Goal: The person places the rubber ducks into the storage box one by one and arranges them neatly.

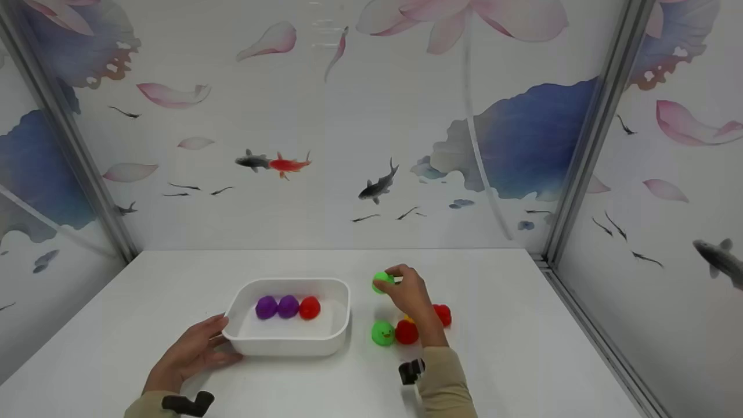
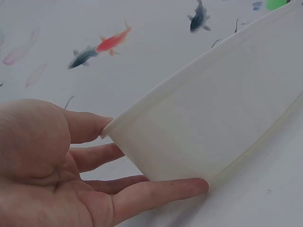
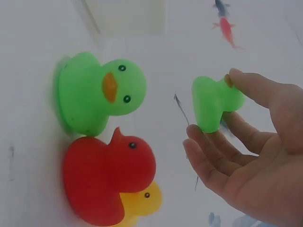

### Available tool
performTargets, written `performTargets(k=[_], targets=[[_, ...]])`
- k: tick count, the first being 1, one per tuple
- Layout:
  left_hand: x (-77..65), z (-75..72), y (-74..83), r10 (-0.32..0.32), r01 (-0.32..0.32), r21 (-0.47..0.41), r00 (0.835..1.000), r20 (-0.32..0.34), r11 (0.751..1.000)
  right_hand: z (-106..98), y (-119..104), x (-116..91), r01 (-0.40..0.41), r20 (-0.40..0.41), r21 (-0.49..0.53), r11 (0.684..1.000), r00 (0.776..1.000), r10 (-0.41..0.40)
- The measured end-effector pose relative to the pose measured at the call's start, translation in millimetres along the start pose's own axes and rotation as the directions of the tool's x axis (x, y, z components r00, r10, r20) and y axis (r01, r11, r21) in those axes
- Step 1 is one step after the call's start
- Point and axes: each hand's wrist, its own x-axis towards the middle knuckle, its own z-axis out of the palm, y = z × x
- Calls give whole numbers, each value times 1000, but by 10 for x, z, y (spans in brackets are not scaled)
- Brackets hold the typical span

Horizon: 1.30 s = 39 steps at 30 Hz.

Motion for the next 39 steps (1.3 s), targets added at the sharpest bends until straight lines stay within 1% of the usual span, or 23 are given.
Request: performTargets(k=[4,8,14,19,23,28,31,35,39], targets=[[-5,7,-11,-2,2,-3,1000,-5,1000,69,-75,-25,36,25,15,999,999,-36],[-11,14,-9,4,-4,6,1000,-14,1000,161,-173,-40,49,39,25,999,998,-50],[-2,17,10,1,-1,13,1000,7,1000,294,-301,14,81,60,-9,997,995,-80],[2,13,31,9,-9,4,1000,-2,1000,384,-412,69,138,80,-23,990,988,-136],[0,20,19,-1,1,-8,1000,-8,1000,463,-469,87,161,108,-74,984,982,-153],[9,39,16,2,-2,-4,1000,-4,1000,559,-501,113,148,133,-113,983,982,-133],[9,28,26,-6,6,0,1000,-2,1000,623,-505,132,165,145,-132,977,979,-146],[-2,16,37,-25,25,20,1000,-16,999,721,-480,164,181,147,-153,971,976,-159],[-19,9,41,-44,46,56,998,-41,997,822,-432,186,177,146,-149,973,977,-156]])
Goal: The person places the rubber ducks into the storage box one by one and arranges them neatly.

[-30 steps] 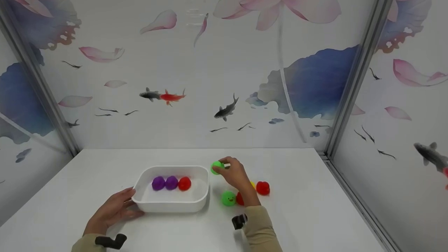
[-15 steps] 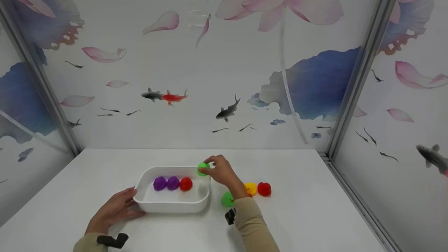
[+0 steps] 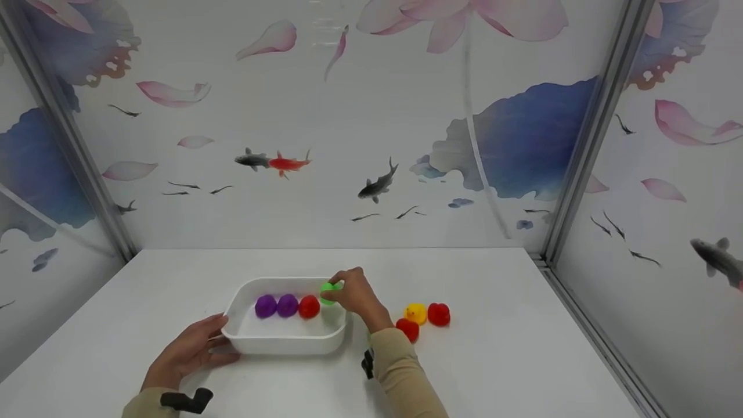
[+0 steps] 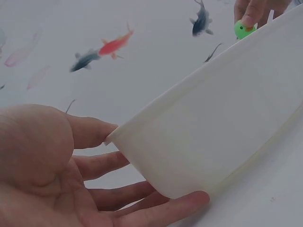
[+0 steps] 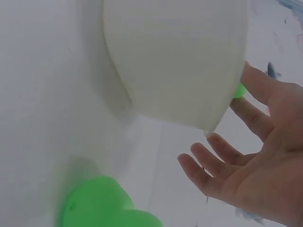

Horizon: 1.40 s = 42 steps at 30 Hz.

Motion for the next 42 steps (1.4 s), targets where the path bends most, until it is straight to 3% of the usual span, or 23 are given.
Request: performTargets(k=[18,33,42], targets=[[31,18,17,6,-6,-10,1000,-1,1000,238,18,60,-45,-16,-3,999,999,45],[17,13,4,-1,1,-16,1000,10,1000,238,-17,41,-178,4,-26,984,984,178],[5,19,-14,25,-24,-28,1000,16,999,178,-11,3,-136,33,-50,989,990,138]])
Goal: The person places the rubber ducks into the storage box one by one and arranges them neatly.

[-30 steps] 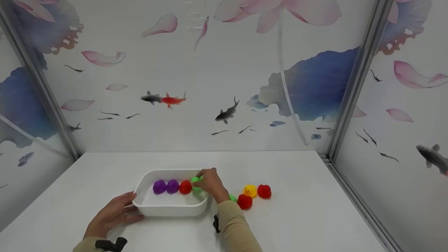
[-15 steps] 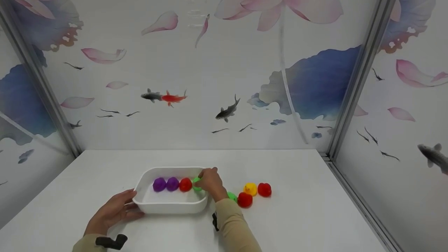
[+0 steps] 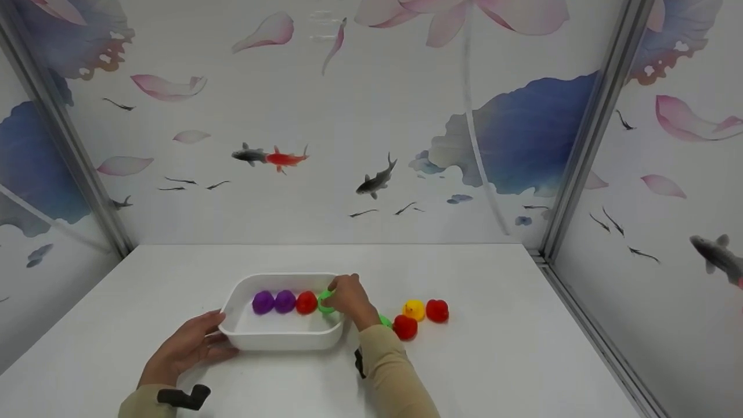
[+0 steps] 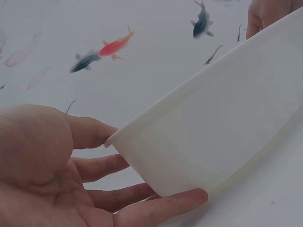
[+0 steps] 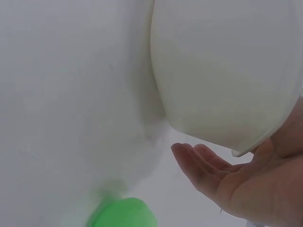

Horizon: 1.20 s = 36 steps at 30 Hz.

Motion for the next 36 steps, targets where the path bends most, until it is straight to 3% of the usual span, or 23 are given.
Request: performTargets(k=[10,19,36], targets=[[-5,-23,34,2,-2,-13,1000,-13,1000,-254,-53,-180,102,-28,7,995,994,-102],[-5,-13,15,-3,3,-17,1000,0,1000,-599,18,-520,94,-74,96,991,993,-87],[-5,-13,-6,-5,5,-12,1000,-11,1000,-1278,598,-831,163,-155,194,967,979,-134]])
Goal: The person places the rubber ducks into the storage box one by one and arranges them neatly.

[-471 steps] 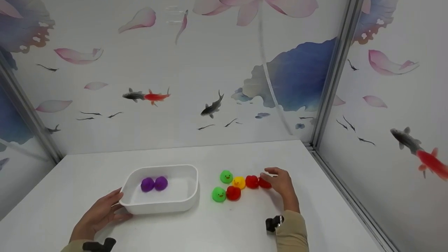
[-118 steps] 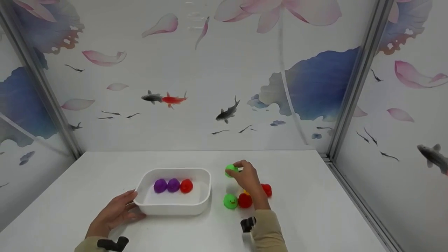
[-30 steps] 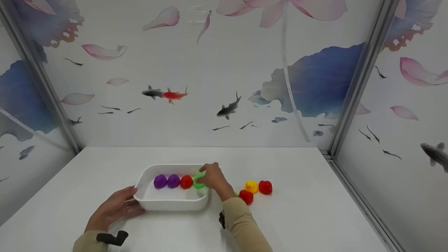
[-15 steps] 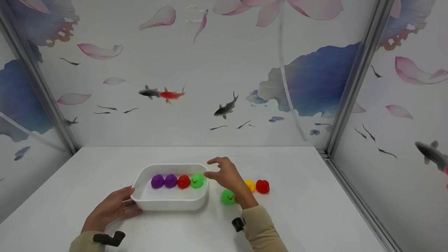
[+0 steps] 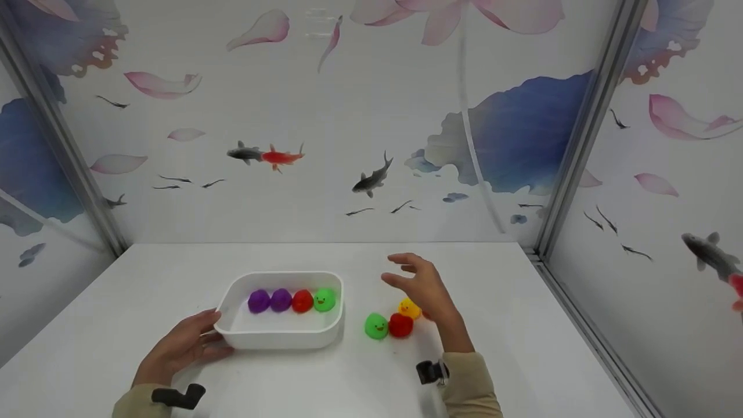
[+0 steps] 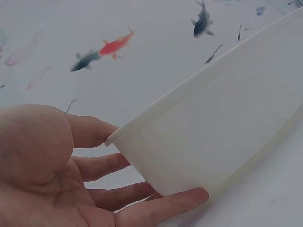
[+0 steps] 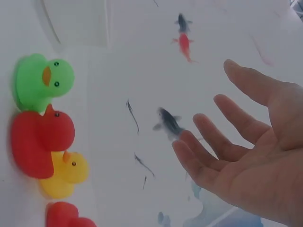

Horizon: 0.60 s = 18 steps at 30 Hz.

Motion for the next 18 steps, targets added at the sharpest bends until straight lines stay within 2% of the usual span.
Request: performTargets(k=[9,18], targets=[[-11,12,-18,-9,9,2,1000,26,1000,-355,376,-18,0,-1,-21,1000,1000,0],[-1,-12,11,-14,14,6,1000,25,1000,-410,757,6,-45,21,-16,999,999,45]])
